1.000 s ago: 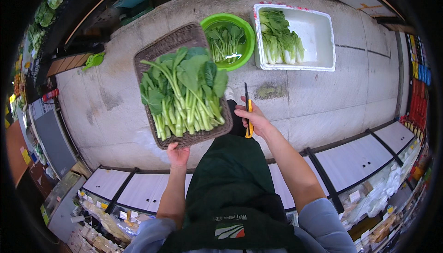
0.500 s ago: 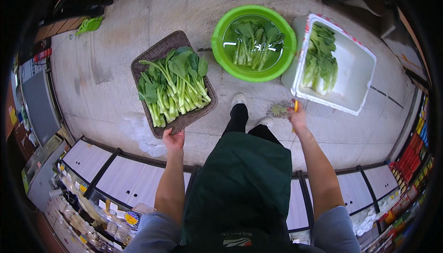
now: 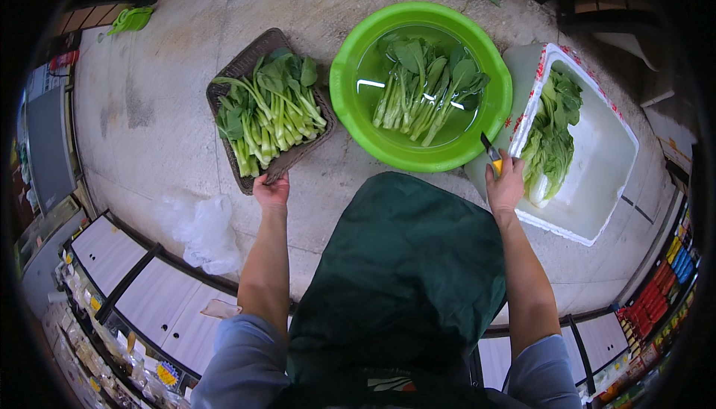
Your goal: The person washes napa cabbage and leafy greens in a green basin of water, then uses a knife to trim the ends before placing them into a white styrofoam container. The person also arranges the vegetables on a display shelf.
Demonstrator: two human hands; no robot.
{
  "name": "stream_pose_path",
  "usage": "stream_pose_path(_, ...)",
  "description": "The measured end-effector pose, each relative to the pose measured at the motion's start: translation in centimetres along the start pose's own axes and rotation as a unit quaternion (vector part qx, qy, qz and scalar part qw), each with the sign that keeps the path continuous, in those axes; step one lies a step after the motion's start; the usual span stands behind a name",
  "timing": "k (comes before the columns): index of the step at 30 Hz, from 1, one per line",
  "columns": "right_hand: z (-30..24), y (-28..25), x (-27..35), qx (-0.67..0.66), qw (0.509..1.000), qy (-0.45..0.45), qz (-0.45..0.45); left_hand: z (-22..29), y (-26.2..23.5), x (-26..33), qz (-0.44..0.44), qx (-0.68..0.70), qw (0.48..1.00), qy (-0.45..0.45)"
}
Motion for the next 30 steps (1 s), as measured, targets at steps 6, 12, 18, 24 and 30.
stream_pose_path(6, 1.1, 0.1, 1.2, -0.020, 0.974, -0.198, 0.109, -2.1, 0.3, -5.6, 0.039, -0.035, 0.999, 0.008)
stream_pose_path(12, 1.2, -0.7, 1.9, -0.086, 0.953, -0.239, 0.168, -10.4, -2.1, 1.7, -0.074, -0.345, 0.914, -0.200)
stream_pose_path(18, 2.3, -1.6, 2.0, -0.128, 0.943, -0.241, 0.190, -8.1, 5.7, 21.8, -0.375, -0.717, 0.588, -0.004)
stream_pose_path(24, 3.3, -2.5, 2.4, -0.171, 0.936, -0.233, 0.201, -5.1, 5.7, 33.0, -0.410, -0.835, 0.360, 0.069)
stream_pose_path(30, 3.4, -2.0, 2.5, -0.180, 0.940, -0.221, 0.189, -3.9, 2.3, 33.0, -0.365, -0.868, 0.337, 0.016)
Point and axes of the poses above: each hand's wrist, its own x-axis away from the middle knuckle, its own y-axis out of the palm, z = x × y, the point moved 10 cm from there along -x, towards the middle knuckle, and after that the axes turned 9 degrees about y, right-handed, at the moved point
